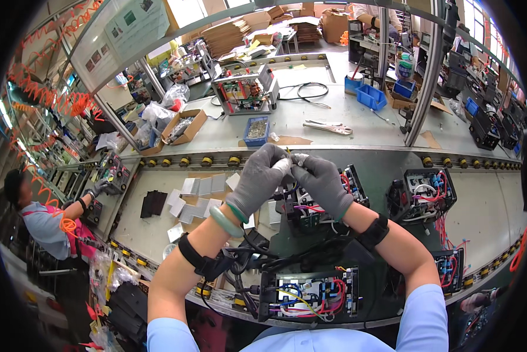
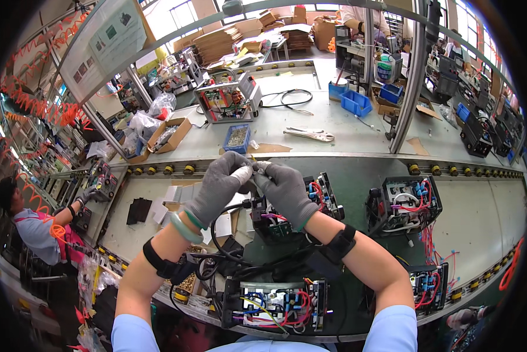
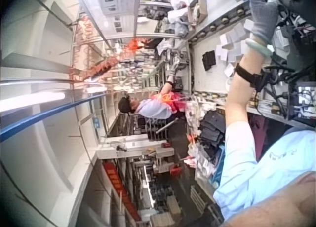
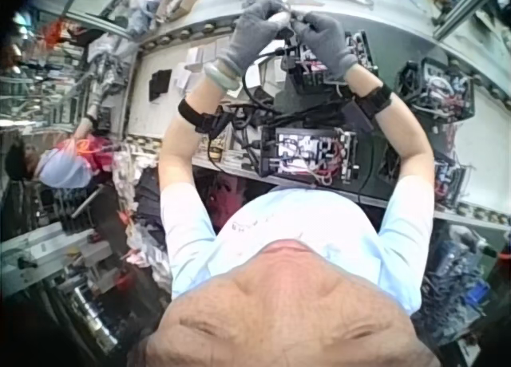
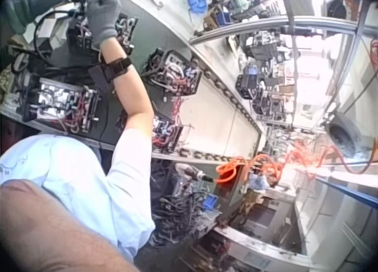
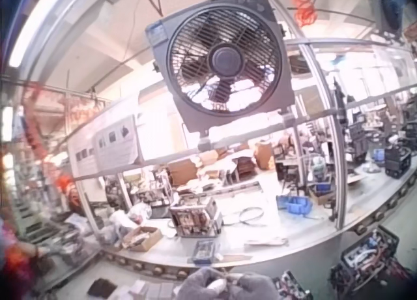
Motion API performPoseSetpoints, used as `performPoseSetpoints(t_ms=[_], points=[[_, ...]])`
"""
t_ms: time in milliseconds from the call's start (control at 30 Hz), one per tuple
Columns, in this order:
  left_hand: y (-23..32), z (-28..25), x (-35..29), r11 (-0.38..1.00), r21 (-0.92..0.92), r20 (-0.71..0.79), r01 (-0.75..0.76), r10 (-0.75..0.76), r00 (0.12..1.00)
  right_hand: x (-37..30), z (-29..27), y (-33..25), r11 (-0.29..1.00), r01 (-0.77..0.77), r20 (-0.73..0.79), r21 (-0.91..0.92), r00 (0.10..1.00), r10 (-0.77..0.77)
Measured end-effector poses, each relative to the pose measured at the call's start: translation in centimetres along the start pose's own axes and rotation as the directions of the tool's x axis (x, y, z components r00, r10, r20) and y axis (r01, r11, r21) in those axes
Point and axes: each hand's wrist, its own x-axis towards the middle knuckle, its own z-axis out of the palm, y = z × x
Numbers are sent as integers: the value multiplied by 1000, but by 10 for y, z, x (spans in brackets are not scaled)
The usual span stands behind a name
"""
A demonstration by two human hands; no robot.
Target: Assemble internal components and wiring of electronic inverter units on an assembly line.
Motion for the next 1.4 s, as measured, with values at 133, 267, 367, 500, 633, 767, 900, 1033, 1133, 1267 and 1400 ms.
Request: performPoseSetpoints(t_ms=[133,267,367,500,633,767,900,1033,1133,1267,1400], points=[[-3,-9,7,988,56,137,-143,134,981,3,-6,-10,962,-80,118,260,992,51],[4,-16,1,958,253,144,-133,98,985,7,-30,-32,846,-444,376,295,868,325],[-28,-51,-4,928,371,202,-40,-38,979,11,-44,-14,956,-292,464,7,848,255],[-48,-54,-27,781,619,207,-85,-57,977,23,-53,-3,677,570,656,-467,736,-168],[-27,-10,-50,802,593,182,74,-222,958,37,-43,9,696,483,641,-532,766,-42],[-52,0,-55,655,749,240,-103,-123,963,23,-44,14,647,663,838,-376,542,-68],[-66,-6,-44,725,689,311,-27,-262,913,-5,-52,22,710,580,773,-399,630,-80],[-57,-5,-39,860,405,401,309,-471,785,18,-54,24,590,688,790,-422,598,-132],[-92,-16,-41,904,371,462,212,-378,802,28,-42,18,517,740,783,-430,591,-194],[-92,-17,-37,919,385,559,-88,-156,815,35,-30,8,307,869,795,-388,484,-366],[-75,-22,-39,958,285,534,-29,-133,835,34,-34,33,387,887,807,-253,414,-422]])
